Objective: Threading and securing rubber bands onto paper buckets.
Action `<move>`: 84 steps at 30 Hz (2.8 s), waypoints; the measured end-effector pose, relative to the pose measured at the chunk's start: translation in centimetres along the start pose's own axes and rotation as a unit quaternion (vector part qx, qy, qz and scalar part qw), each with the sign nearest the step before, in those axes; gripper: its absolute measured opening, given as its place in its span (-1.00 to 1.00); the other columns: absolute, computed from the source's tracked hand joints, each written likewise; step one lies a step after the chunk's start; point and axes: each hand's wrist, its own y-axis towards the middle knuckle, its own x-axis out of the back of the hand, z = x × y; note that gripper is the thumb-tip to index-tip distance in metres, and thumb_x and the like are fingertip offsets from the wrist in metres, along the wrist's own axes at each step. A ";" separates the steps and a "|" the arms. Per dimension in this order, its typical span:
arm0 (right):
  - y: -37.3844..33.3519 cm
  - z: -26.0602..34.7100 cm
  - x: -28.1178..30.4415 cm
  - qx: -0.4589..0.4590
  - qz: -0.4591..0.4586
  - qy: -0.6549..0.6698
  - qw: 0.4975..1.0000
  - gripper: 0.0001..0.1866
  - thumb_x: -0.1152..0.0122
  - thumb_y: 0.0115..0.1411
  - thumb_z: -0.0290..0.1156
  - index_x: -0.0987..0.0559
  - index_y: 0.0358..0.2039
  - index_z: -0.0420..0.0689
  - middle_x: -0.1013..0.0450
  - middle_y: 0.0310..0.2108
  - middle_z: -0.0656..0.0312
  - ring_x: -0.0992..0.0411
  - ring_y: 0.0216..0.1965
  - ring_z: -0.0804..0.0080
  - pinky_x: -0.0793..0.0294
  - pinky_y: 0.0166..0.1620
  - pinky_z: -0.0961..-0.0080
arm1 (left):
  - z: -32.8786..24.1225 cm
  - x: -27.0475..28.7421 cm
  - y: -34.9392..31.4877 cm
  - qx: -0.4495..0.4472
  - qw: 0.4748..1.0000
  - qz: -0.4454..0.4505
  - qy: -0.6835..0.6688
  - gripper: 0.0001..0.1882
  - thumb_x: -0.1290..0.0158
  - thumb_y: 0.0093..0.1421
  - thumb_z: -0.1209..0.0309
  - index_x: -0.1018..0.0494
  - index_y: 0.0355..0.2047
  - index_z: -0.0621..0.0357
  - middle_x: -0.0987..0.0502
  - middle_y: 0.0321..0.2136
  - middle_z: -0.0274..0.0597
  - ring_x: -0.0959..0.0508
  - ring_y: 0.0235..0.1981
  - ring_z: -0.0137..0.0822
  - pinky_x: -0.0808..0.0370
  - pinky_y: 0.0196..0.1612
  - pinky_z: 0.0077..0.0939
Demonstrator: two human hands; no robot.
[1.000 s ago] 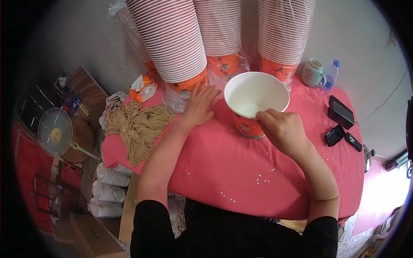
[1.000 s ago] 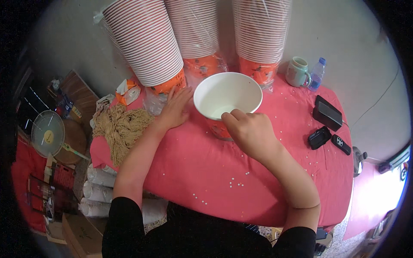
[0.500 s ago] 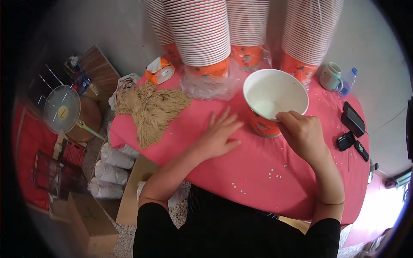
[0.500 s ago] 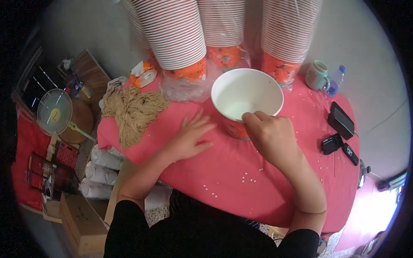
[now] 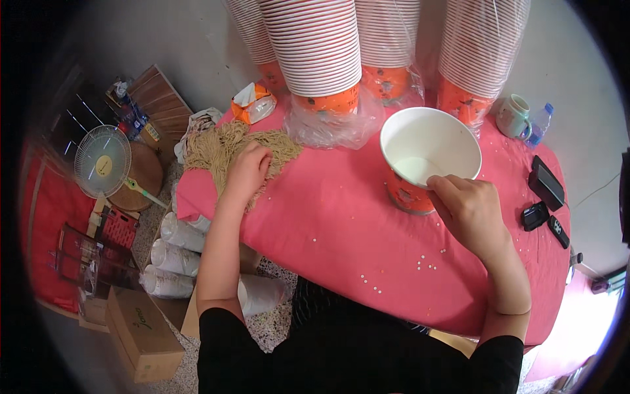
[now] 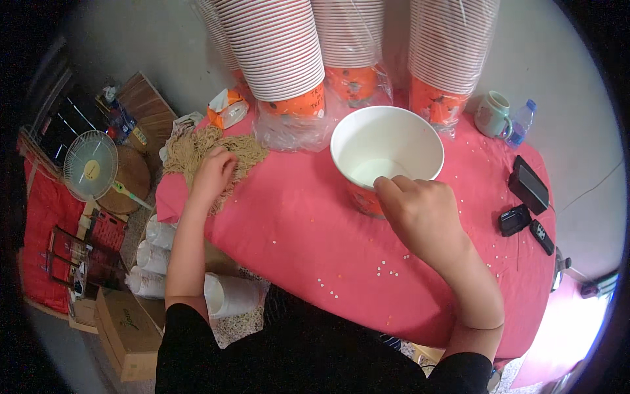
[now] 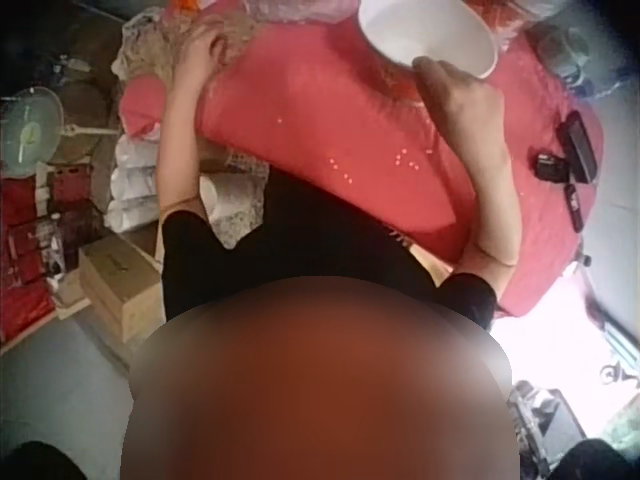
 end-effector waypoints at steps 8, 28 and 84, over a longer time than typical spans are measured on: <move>0.0 -0.2 -0.1 -0.008 0.003 0.002 1.000 -0.86 -0.18 -0.03 -0.54 -0.42 -0.43 -0.14 -0.34 -0.61 0.20 -0.43 -0.63 0.26 -0.38 -0.60 0.35 | 1.0 -2.0 1.0 -0.084 0.996 0.021 0.023 -0.86 -0.11 0.04 0.54 -0.52 -0.34 0.14 -0.47 -0.34 -0.14 -0.49 -0.20 -0.06 -0.46 -0.14 -0.23; 0.2 -0.5 -0.5 -0.012 -0.003 0.003 1.000 -0.87 -0.16 -0.03 -0.54 -0.41 -0.43 -0.12 -0.33 -0.61 0.21 -0.43 -0.63 0.27 -0.38 -0.61 0.36 | 3.1 -3.2 1.2 0.113 0.930 0.048 -0.346 -0.89 -0.18 0.11 0.54 -0.52 -0.34 0.28 -0.54 -0.47 -0.34 -0.46 -0.43 -0.57 -0.41 -0.32 -0.64; 1.1 0.9 0.9 0.014 0.042 0.071 0.996 -0.84 -0.33 -0.04 -0.49 -0.57 -0.40 -0.15 -0.42 -0.61 0.24 -0.40 -0.48 0.28 -0.38 -0.43 0.35 | -16.8 -3.7 1.7 0.056 0.806 -0.002 -0.590 -0.98 -0.11 0.16 0.57 -0.51 -0.38 0.25 -0.44 -0.54 -0.48 -0.37 -0.50 -0.72 -0.31 -0.47 -0.75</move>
